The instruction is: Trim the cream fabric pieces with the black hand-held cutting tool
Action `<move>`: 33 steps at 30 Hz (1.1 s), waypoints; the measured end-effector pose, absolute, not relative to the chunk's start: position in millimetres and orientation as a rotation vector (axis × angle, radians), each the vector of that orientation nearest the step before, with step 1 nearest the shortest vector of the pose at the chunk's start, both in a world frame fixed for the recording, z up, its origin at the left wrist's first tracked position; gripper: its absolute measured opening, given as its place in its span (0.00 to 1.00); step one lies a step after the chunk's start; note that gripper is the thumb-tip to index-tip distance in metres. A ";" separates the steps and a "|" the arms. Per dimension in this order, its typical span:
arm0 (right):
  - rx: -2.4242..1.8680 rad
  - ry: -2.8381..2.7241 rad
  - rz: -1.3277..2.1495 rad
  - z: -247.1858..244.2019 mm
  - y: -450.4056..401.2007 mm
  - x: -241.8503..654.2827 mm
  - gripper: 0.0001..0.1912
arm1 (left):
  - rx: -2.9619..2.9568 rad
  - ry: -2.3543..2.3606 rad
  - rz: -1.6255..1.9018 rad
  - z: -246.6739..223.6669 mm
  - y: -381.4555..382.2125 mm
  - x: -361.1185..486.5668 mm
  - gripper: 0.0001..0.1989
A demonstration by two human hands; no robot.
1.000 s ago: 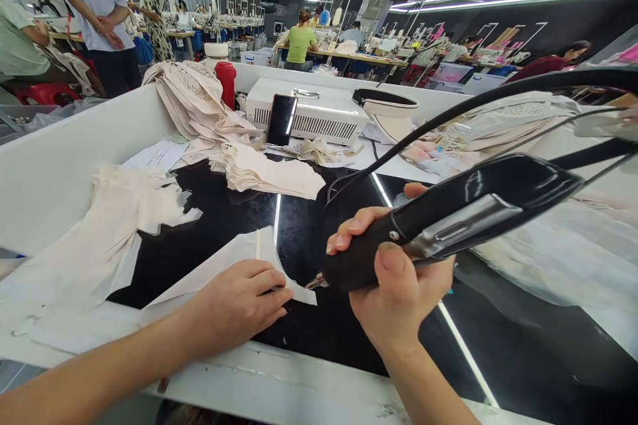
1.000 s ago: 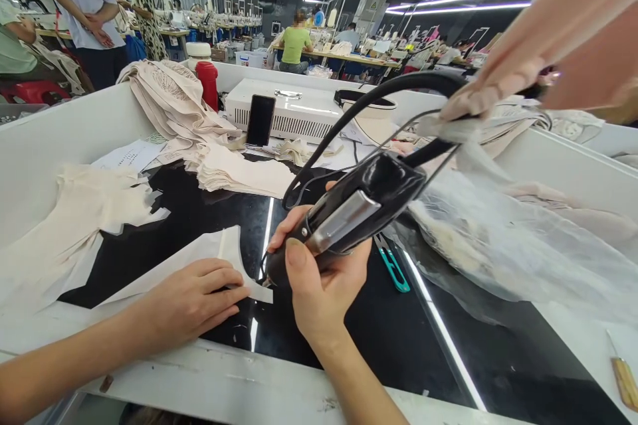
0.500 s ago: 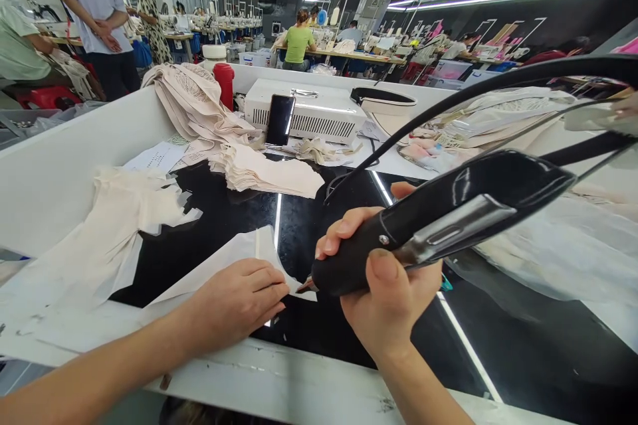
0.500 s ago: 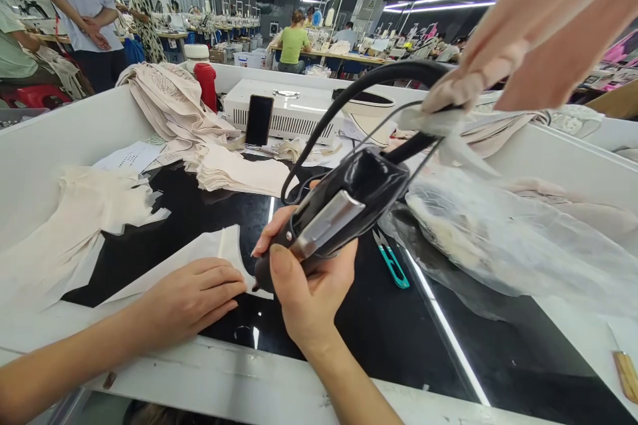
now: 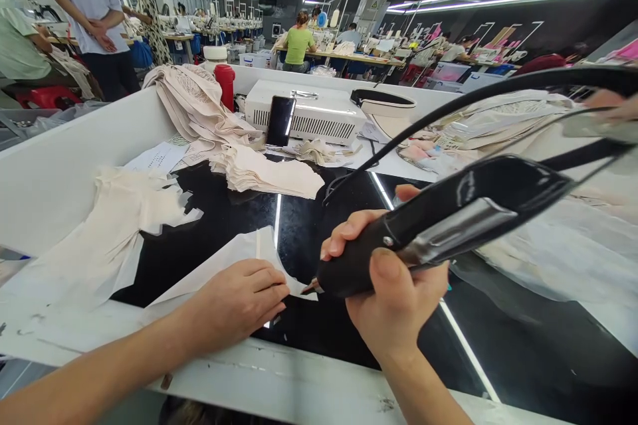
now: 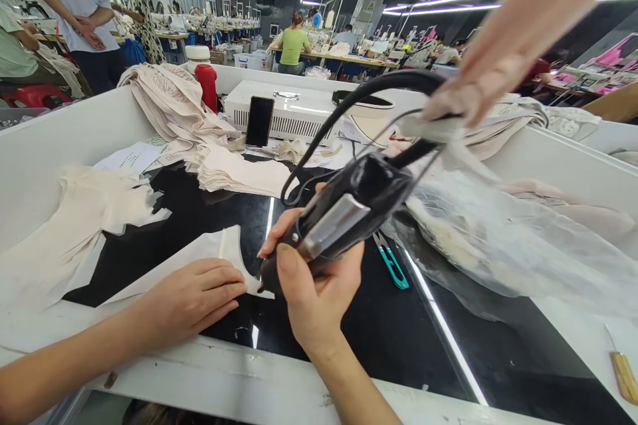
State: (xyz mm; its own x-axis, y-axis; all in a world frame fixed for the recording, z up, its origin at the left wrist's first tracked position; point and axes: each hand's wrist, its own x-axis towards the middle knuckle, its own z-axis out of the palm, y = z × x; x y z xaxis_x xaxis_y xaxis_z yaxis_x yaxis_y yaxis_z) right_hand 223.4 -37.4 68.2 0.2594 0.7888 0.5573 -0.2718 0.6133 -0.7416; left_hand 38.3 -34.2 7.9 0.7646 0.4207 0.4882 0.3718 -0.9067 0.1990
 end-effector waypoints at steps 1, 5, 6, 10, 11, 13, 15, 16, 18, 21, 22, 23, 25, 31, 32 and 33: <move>-0.572 -1.073 0.762 68.6 -37.8 225.6 0.23 | 2.867 0.644 0.828 7.9 -34.2 38.0 0.10; -0.585 -1.075 0.740 67.1 -39.5 231.0 0.25 | 2.859 0.646 0.826 7.7 -33.5 37.5 0.10; -0.587 -1.081 0.737 66.3 -40.0 231.1 0.25 | 2.856 0.649 0.821 7.6 -33.4 37.7 0.10; -0.608 -1.094 0.722 64.9 -41.3 229.1 0.24 | 2.841 0.646 0.805 8.3 -34.8 37.9 0.11; -0.617 -1.097 0.718 64.9 -41.3 228.8 0.23 | 2.822 0.650 0.802 9.2 -35.3 37.2 0.11; -0.627 -1.108 0.716 65.0 -40.4 229.5 0.19 | 2.756 0.675 0.807 12.1 -35.1 33.5 0.12; -0.622 -1.122 0.707 64.7 -37.4 232.5 0.17 | 2.689 0.722 0.826 15.6 -32.6 26.8 0.13; -0.619 -1.129 0.695 64.4 -34.9 234.7 0.16 | 2.672 0.752 0.836 17.2 -30.4 22.4 0.13; -0.613 -1.135 0.666 63.5 -27.8 240.1 0.15 | 2.682 0.818 0.833 19.4 -25.3 12.9 0.12; -0.603 -1.132 0.622 62.0 -13.6 247.4 0.16 | 2.753 0.871 0.742 20.0 -20.9 0.6 0.13; -0.599 -1.134 0.611 61.8 -8.6 248.9 0.15 | 2.778 0.868 0.701 20.1 -21.7 -2.0 0.14; -0.596 -1.133 0.598 61.7 -3.8 249.8 0.15 | 2.796 0.862 0.658 20.3 -23.9 -3.6 0.14; -0.596 -1.131 0.584 62.0 4.3 249.8 0.13 | 2.796 0.862 0.584 22.1 -31.3 -4.2 0.15; -0.575 -1.117 0.634 64.7 10.8 241.3 0.14 | 2.533 0.968 0.338 40.9 -43.9 5.5 0.12; -0.578 -1.117 0.643 64.9 9.7 239.6 0.13 | 2.509 0.986 0.294 45.1 -40.0 7.8 0.12; -0.577 -1.119 0.651 65.0 8.5 237.9 0.13 | 2.509 0.996 0.265 48.9 -34.1 10.3 0.12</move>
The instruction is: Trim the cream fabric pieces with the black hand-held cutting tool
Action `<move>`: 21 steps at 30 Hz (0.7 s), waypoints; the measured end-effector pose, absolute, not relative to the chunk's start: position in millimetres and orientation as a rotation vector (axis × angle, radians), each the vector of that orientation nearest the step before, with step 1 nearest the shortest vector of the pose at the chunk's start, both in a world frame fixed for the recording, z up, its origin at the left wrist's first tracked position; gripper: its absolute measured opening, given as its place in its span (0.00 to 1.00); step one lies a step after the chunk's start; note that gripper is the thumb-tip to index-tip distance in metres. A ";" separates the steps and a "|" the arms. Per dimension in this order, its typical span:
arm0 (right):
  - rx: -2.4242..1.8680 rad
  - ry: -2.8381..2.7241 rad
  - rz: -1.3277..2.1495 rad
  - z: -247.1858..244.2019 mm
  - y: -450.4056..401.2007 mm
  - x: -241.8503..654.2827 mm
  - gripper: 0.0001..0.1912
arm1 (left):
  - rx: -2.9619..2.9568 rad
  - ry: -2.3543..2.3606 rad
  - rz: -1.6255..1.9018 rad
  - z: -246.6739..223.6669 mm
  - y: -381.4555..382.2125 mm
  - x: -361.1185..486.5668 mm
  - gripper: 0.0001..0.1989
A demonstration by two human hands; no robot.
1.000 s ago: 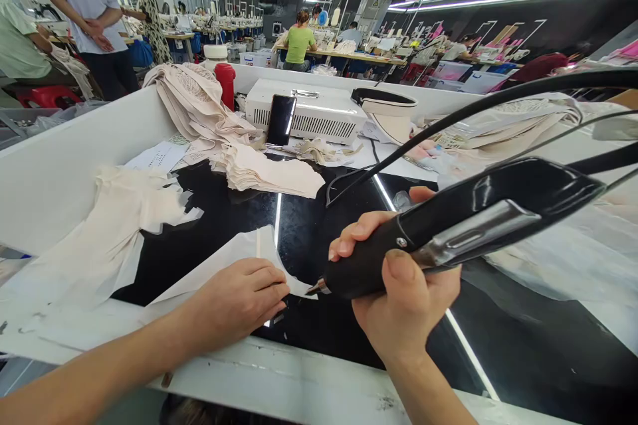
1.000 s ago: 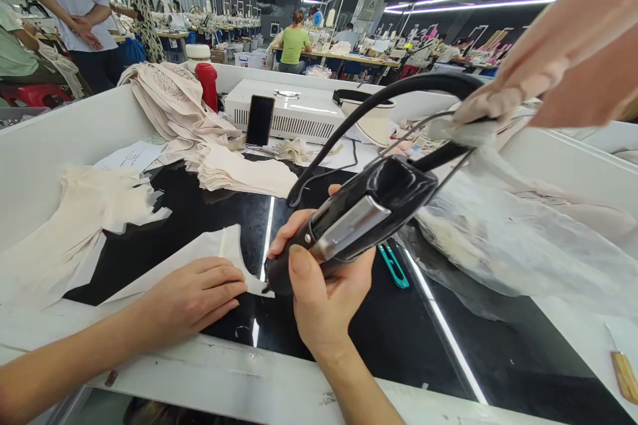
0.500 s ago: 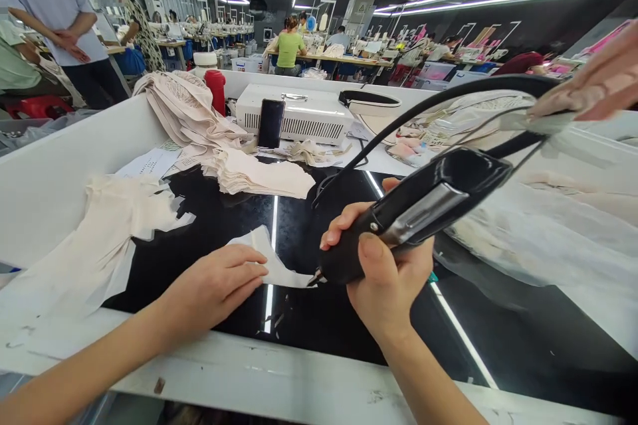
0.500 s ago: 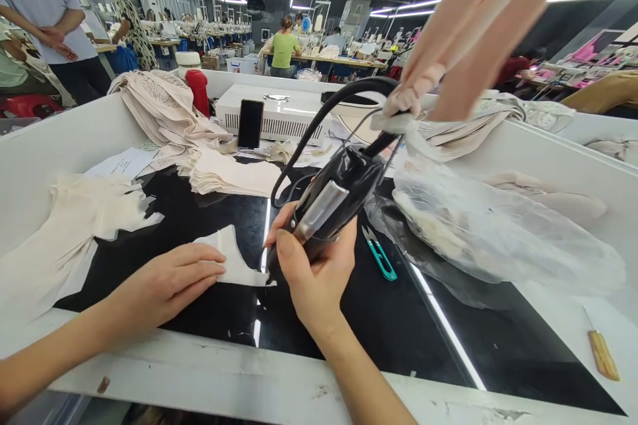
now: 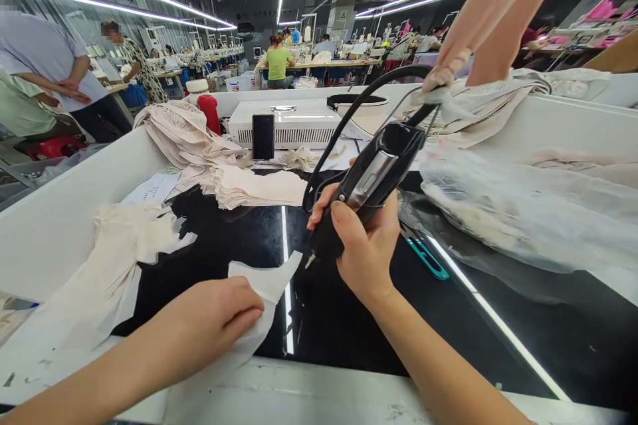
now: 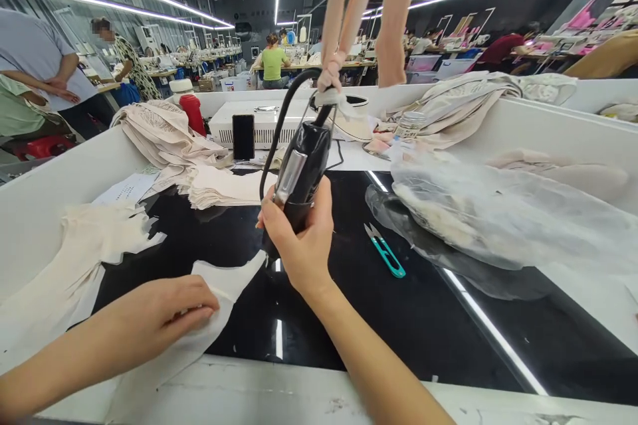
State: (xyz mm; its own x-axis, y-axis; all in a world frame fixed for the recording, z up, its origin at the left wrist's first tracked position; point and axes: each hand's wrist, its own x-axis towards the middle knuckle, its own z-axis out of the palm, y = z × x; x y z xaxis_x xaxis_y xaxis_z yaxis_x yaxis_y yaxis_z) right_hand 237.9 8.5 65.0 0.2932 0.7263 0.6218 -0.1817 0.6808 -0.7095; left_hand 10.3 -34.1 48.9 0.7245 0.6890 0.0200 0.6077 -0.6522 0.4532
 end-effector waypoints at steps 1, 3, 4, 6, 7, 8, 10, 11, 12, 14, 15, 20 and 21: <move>-0.576 -1.119 0.659 65.0 7.1 236.2 0.13 | 2.533 0.992 0.257 52.2 -26.6 13.1 0.11; -0.568 -1.118 0.668 64.8 4.8 233.3 0.13 | 2.621 0.926 0.303 56.3 -8.9 19.6 0.06; -0.565 -1.119 0.670 64.8 3.8 231.9 0.13 | 2.654 0.862 0.342 57.1 0.1 23.1 0.05; -0.566 -1.121 0.681 65.3 2.5 229.5 0.13 | 2.671 0.712 0.370 56.9 16.3 30.0 0.09; -0.569 -1.121 0.690 65.9 2.0 228.3 0.13 | 2.658 0.663 0.347 56.3 22.8 33.0 0.11; -0.571 -1.120 0.700 66.5 1.7 227.2 0.14 | 2.635 0.637 0.303 55.7 27.9 35.6 0.12; -0.574 -1.111 0.713 67.9 1.2 224.8 0.14 | 2.579 0.637 0.183 54.9 34.5 39.1 0.13; -0.577 -1.108 0.716 68.5 1.0 223.6 0.14 | 2.555 0.644 0.130 54.8 36.3 40.0 0.13; -0.582 -1.107 0.718 68.8 0.8 222.5 0.14 | 2.540 0.646 0.094 54.7 37.5 40.3 0.14; -0.596 -1.105 0.725 68.9 0.5 220.6 0.14 | 2.534 0.633 0.062 54.3 38.7 39.9 0.16; -0.605 -1.105 0.730 68.6 0.4 219.7 0.14 | 2.537 0.630 0.059 53.9 39.1 39.3 0.17; -0.624 -1.115 0.738 66.2 -0.7 216.7 0.15 | 2.526 0.639 0.034 50.8 41.5 37.1 0.18; -0.629 -1.116 0.740 65.8 -1.0 216.3 0.16 | 2.529 0.631 0.040 50.5 42.0 37.0 0.18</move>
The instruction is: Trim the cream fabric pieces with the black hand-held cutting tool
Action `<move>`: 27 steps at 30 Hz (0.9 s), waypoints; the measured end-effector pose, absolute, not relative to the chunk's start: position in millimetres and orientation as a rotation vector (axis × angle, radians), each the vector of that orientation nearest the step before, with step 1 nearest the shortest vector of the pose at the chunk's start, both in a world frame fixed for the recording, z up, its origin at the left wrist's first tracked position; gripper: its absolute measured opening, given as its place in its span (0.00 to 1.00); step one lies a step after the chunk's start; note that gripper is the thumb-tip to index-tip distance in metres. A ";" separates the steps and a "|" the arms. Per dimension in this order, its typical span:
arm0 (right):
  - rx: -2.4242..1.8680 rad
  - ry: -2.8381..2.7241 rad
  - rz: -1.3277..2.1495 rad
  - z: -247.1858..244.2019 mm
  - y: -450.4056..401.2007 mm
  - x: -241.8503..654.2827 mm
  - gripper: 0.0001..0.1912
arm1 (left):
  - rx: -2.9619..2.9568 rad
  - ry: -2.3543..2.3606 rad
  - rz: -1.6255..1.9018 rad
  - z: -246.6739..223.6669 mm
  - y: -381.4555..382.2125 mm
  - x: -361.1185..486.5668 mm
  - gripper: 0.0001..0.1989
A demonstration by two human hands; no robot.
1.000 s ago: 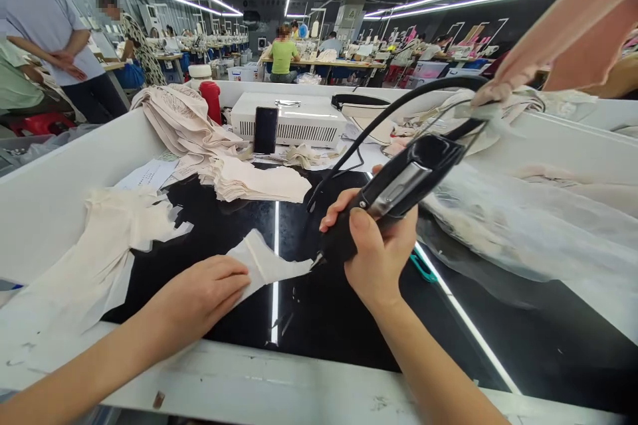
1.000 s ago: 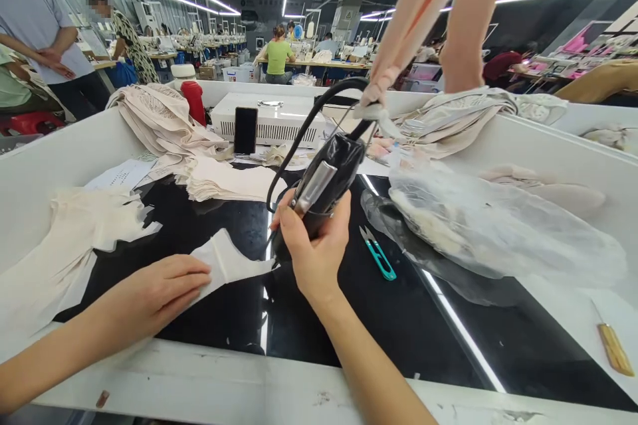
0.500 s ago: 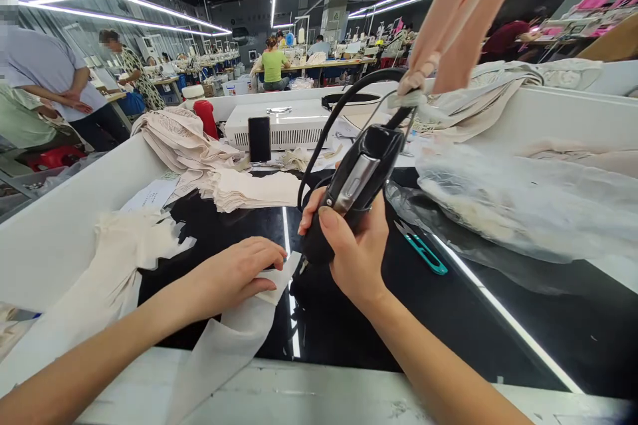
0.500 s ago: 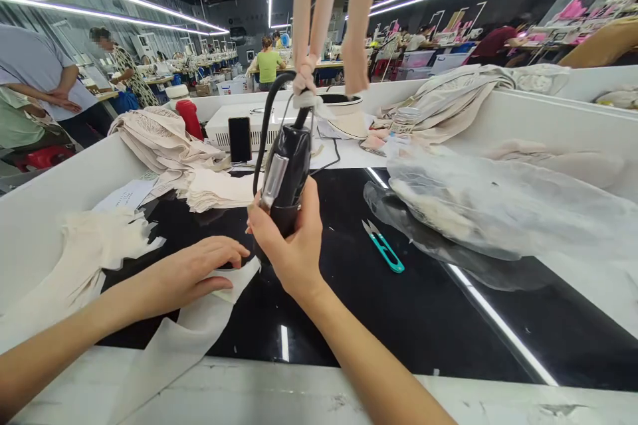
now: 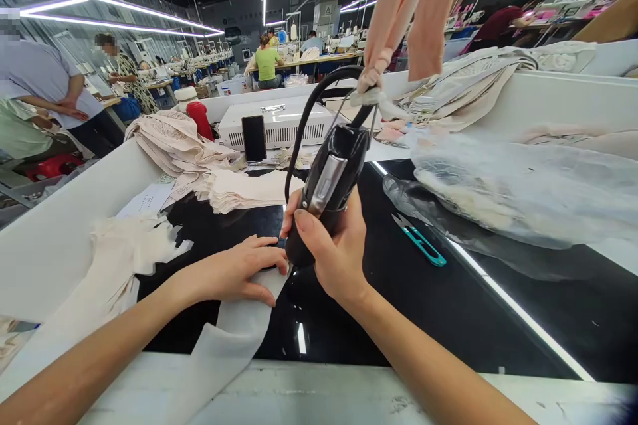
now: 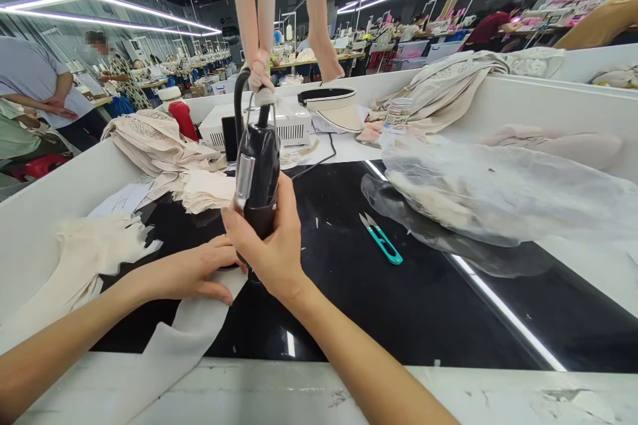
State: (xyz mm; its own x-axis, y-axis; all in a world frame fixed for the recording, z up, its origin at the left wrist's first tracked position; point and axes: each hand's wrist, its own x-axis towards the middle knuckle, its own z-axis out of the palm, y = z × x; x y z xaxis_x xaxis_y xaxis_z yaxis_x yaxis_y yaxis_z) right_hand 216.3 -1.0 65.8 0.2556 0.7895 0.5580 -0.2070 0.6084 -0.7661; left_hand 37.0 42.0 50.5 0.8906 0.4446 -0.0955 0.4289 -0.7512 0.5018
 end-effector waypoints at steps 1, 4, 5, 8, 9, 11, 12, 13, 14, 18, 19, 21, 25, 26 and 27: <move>-0.635 -1.115 0.743 65.5 -1.2 216.0 0.16 | 2.534 0.621 0.047 50.3 42.5 37.0 0.18; -0.648 -1.117 0.742 64.9 -1.7 215.1 0.16 | 2.549 0.613 0.053 50.3 43.5 37.5 0.19; -0.646 -1.120 0.740 64.7 -1.7 214.7 0.16 | 2.548 0.617 0.051 50.4 43.6 37.7 0.19; -0.632 -1.118 0.741 63.7 -1.6 213.6 0.16 | 2.528 0.620 0.051 51.2 43.4 38.8 0.19; -0.628 -1.116 0.742 63.2 -1.5 213.2 0.16 | 2.520 0.617 0.051 51.5 43.2 39.2 0.19; -0.624 -1.117 0.740 62.3 -1.5 212.6 0.16 | 2.504 0.602 0.051 52.1 43.1 39.7 0.19; -0.623 -1.123 0.739 61.9 -1.5 212.5 0.16 | 2.496 0.595 0.056 52.2 43.1 39.9 0.19; -0.624 -1.131 0.741 61.5 -1.6 212.5 0.15 | 2.489 0.590 0.066 52.2 43.2 39.9 0.19; -0.629 -1.138 0.742 61.2 -1.7 212.4 0.15 | 2.483 0.585 0.079 52.1 43.3 39.9 0.19; -0.645 -1.147 0.747 59.8 -2.5 211.7 0.15 | 2.479 0.581 0.110 51.0 43.9 40.3 0.19; -0.639 -1.142 0.750 59.3 -2.9 211.2 0.16 | 2.480 0.577 0.114 50.8 44.0 40.5 0.20; -0.621 -1.133 0.759 58.3 -4.6 209.9 0.16 | 2.483 0.571 0.122 50.6 43.8 41.0 0.21; -0.620 -1.156 0.766 57.2 -8.9 207.9 0.16 | 2.486 0.581 0.115 50.0 43.7 41.3 0.24; -0.626 -1.163 0.767 57.0 -9.7 207.8 0.16 | 2.486 0.584 0.104 49.9 43.9 41.2 0.25; -0.633 -1.167 0.768 57.0 -10.5 207.6 0.15 | 2.486 0.583 0.091 49.8 44.2 41.1 0.27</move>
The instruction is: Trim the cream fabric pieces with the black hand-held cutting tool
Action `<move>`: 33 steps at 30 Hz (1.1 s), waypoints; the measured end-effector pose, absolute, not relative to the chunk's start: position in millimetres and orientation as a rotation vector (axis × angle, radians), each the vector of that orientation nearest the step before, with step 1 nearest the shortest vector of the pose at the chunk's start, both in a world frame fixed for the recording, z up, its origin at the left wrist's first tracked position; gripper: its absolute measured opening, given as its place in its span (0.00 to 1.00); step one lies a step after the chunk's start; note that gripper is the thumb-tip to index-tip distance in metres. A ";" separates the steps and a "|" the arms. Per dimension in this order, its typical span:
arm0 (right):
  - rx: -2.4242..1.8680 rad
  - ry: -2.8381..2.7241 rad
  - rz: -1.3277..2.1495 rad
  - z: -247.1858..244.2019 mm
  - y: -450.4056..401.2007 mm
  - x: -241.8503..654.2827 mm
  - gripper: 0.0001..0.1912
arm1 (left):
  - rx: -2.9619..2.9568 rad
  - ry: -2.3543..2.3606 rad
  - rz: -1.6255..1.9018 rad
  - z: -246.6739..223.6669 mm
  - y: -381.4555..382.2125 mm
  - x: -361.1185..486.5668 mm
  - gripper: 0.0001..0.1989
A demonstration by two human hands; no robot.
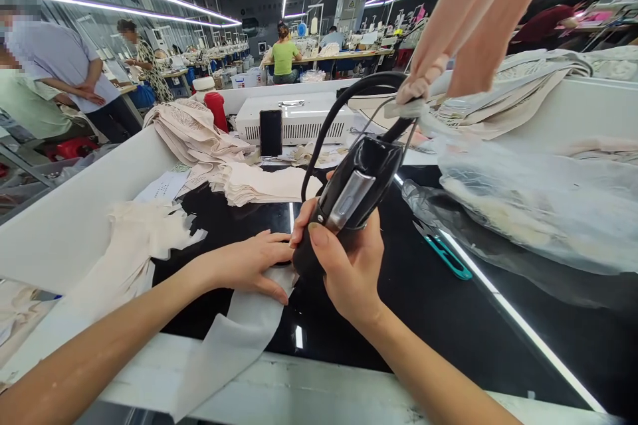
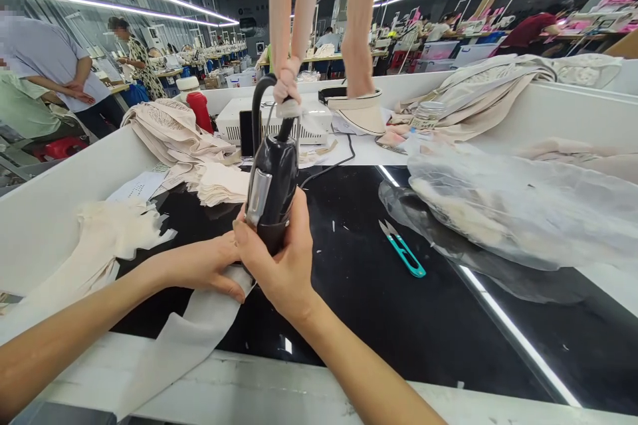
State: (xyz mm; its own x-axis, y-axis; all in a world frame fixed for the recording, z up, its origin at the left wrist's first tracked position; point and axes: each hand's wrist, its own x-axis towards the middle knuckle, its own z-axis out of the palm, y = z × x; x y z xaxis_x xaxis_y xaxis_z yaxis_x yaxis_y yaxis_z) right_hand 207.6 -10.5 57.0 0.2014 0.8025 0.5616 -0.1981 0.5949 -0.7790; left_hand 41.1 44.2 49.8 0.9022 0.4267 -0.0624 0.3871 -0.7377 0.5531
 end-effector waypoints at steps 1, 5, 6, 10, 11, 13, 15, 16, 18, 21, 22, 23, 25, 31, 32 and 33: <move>-0.637 -1.167 0.768 57.0 -11.0 207.4 0.15 | 2.487 0.580 0.080 49.8 44.4 41.0 0.28; -0.604 -1.143 0.789 57.1 -14.0 205.1 0.15 | 2.487 0.564 0.073 51.7 44.3 41.4 0.33; -0.589 -1.139 0.795 57.1 -15.1 204.1 0.15 | 2.481 0.567 0.078 52.6 43.8 41.8 0.34; -0.561 -1.161 0.825 55.9 -19.3 200.5 0.14 | 2.433 0.582 0.095 55.6 42.2 43.9 0.34; -0.565 -1.169 0.830 55.3 -19.9 200.1 0.14 | 2.428 0.582 0.096 55.7 42.4 44.2 0.34; -0.584 -1.176 0.825 54.2 -20.2 200.0 0.14 | 2.437 0.583 0.094 55.2 43.5 44.0 0.33; -0.599 -1.169 0.812 54.0 -19.8 201.0 0.14 | 2.470 0.580 0.095 54.0 43.5 41.9 0.34; -0.596 -1.166 0.812 54.5 -19.5 201.8 0.14 | 2.495 0.574 0.112 53.3 42.2 40.0 0.34; -0.573 -1.162 0.815 56.5 -19.2 204.2 0.15 | 2.554 0.581 0.196 51.1 35.2 34.5 0.36; -0.532 -1.159 0.812 61.1 -19.2 208.6 0.15 | 2.652 0.763 0.436 45.2 12.1 24.8 0.26; -0.525 -1.158 0.812 62.6 -19.2 210.1 0.15 | 2.683 0.869 0.507 42.3 2.2 22.1 0.19; -0.521 -1.157 0.815 64.0 -19.1 211.4 0.16 | 2.722 0.944 0.530 38.9 -7.6 19.8 0.13; -0.533 -1.167 0.834 66.7 -18.4 213.7 0.16 | 2.801 1.001 0.494 31.5 -23.9 16.5 0.07; -0.564 -1.197 0.854 73.5 -17.5 218.0 0.14 | 2.956 0.784 0.506 15.3 -24.4 -0.6 0.16; -0.571 -1.185 0.855 73.9 -18.3 218.1 0.15 | 2.965 0.716 0.528 14.7 -20.1 -4.6 0.16; -0.578 -1.173 0.859 73.9 -19.4 218.0 0.17 | 2.973 0.665 0.550 14.7 -15.8 -8.1 0.16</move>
